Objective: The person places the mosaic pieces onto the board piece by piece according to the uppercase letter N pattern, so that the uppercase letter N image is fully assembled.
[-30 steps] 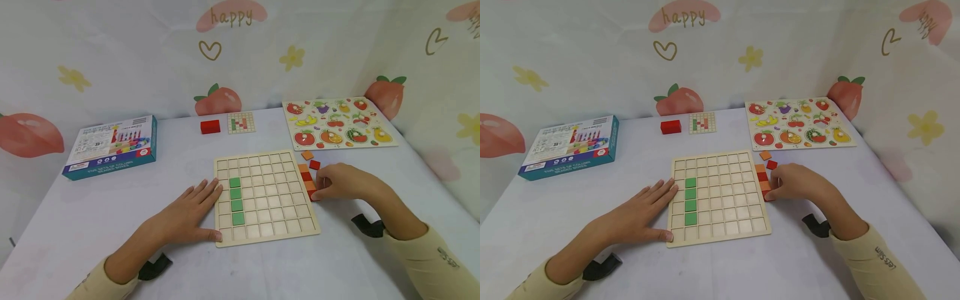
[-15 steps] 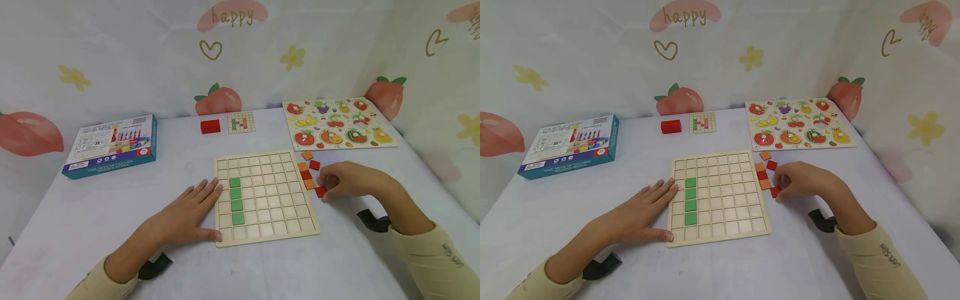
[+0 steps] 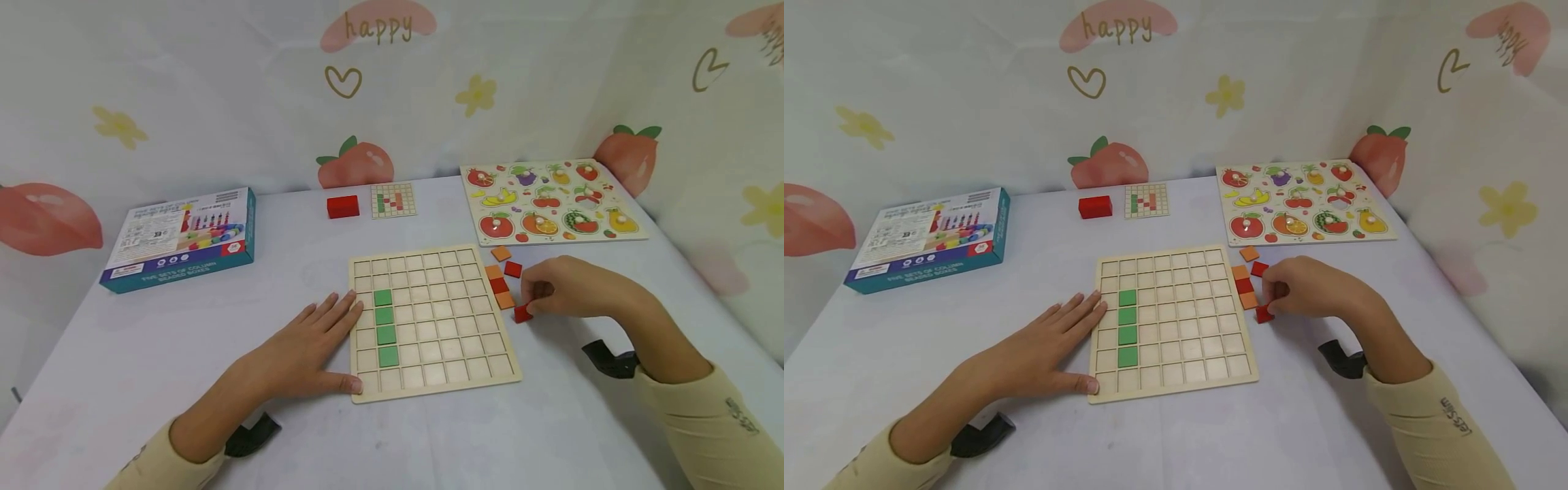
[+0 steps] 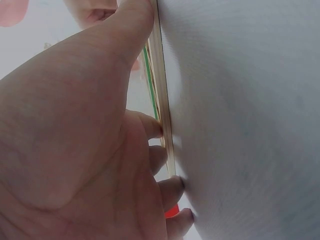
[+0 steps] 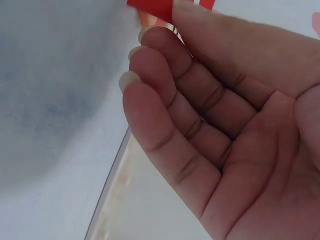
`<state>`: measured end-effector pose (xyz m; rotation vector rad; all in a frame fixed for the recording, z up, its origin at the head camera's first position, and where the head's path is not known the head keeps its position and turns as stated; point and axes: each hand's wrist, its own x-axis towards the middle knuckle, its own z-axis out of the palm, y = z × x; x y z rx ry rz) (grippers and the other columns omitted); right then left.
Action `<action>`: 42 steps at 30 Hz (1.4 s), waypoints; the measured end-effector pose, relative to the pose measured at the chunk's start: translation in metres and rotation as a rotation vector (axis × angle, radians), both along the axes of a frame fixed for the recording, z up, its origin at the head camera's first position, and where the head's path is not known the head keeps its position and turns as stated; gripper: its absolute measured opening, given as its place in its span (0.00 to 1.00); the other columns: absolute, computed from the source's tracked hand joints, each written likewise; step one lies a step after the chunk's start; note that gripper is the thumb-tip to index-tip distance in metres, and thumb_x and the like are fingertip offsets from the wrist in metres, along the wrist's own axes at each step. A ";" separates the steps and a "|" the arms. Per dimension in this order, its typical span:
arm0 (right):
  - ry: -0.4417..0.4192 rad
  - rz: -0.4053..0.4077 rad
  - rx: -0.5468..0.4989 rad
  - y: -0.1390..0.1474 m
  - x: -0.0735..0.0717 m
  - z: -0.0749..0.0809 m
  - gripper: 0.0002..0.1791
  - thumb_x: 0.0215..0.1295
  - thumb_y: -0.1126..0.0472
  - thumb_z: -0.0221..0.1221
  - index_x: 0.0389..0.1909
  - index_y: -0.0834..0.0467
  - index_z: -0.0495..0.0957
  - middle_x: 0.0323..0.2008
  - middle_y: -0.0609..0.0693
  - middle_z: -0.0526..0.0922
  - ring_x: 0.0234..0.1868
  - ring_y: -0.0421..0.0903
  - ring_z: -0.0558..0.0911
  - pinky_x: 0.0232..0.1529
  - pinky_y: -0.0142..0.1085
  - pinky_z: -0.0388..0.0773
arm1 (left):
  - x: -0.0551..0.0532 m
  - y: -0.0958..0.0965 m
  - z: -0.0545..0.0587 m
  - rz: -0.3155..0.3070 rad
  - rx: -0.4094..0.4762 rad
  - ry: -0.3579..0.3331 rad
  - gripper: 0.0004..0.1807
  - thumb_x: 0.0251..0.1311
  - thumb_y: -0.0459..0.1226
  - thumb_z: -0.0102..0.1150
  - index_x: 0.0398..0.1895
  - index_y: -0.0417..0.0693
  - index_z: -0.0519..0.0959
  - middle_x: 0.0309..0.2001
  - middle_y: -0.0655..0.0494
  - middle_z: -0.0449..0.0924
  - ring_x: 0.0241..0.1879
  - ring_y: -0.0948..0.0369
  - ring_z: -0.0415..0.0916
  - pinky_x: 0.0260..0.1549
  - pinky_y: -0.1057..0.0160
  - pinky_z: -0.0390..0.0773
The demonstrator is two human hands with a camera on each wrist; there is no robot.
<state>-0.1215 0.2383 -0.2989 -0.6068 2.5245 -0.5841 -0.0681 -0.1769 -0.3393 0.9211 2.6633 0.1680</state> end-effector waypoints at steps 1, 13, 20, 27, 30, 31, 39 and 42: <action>-0.008 -0.002 -0.005 0.000 0.000 0.001 0.07 0.59 0.66 0.70 0.29 0.53 0.81 0.26 0.43 0.79 0.31 0.44 0.76 0.34 0.38 0.77 | 0.000 0.000 0.000 0.000 0.000 0.000 0.64 0.51 0.78 0.49 0.82 0.48 0.45 0.81 0.50 0.38 0.78 0.46 0.35 0.71 0.40 0.47; -0.040 -0.026 -0.124 -0.015 -0.003 0.000 0.05 0.61 0.64 0.69 0.31 0.54 0.82 0.26 0.44 0.80 0.31 0.45 0.77 0.34 0.37 0.77 | 0.000 -0.001 0.001 0.003 0.010 0.002 0.64 0.51 0.78 0.49 0.81 0.48 0.46 0.81 0.50 0.38 0.78 0.46 0.36 0.71 0.40 0.47; -0.087 -0.031 -0.193 -0.034 -0.009 -0.004 0.04 0.62 0.65 0.68 0.31 0.56 0.82 0.26 0.46 0.79 0.31 0.45 0.76 0.32 0.37 0.75 | 0.000 -0.001 0.000 0.003 0.010 0.002 0.64 0.51 0.77 0.50 0.82 0.49 0.45 0.81 0.51 0.37 0.78 0.47 0.35 0.72 0.41 0.47; -0.093 -0.014 -0.189 -0.053 -0.018 -0.009 0.04 0.61 0.64 0.68 0.29 0.55 0.82 0.25 0.45 0.79 0.29 0.45 0.76 0.31 0.37 0.74 | 0.000 0.000 0.001 -0.002 0.013 0.002 0.64 0.51 0.77 0.50 0.81 0.48 0.46 0.81 0.50 0.38 0.78 0.46 0.36 0.71 0.41 0.47; -0.107 -0.020 -0.191 -0.062 -0.022 -0.007 0.04 0.62 0.64 0.67 0.29 0.56 0.83 0.25 0.46 0.80 0.28 0.45 0.75 0.29 0.37 0.74 | 0.000 0.000 0.001 0.002 0.011 -0.003 0.64 0.52 0.77 0.51 0.82 0.48 0.45 0.81 0.50 0.38 0.78 0.47 0.35 0.72 0.41 0.46; -0.109 -0.018 -0.190 -0.065 -0.023 -0.006 0.04 0.62 0.64 0.67 0.29 0.56 0.83 0.24 0.46 0.80 0.28 0.45 0.75 0.29 0.37 0.74 | 0.000 0.000 0.002 0.002 0.012 -0.004 0.64 0.52 0.77 0.51 0.82 0.48 0.45 0.81 0.50 0.38 0.78 0.47 0.35 0.72 0.41 0.46; -0.115 0.043 -0.208 -0.091 -0.033 -0.005 0.04 0.63 0.64 0.66 0.29 0.57 0.83 0.24 0.46 0.80 0.28 0.44 0.76 0.33 0.37 0.75 | 0.001 0.000 0.001 0.006 0.008 -0.005 0.64 0.51 0.78 0.50 0.82 0.49 0.45 0.81 0.51 0.38 0.78 0.47 0.35 0.72 0.41 0.46; -0.116 0.064 -0.212 -0.102 -0.036 -0.008 0.04 0.62 0.65 0.66 0.28 0.57 0.83 0.24 0.45 0.80 0.29 0.44 0.76 0.34 0.37 0.75 | 0.001 0.000 0.001 0.011 0.008 -0.013 0.64 0.50 0.78 0.50 0.82 0.49 0.45 0.81 0.51 0.37 0.78 0.47 0.35 0.72 0.41 0.46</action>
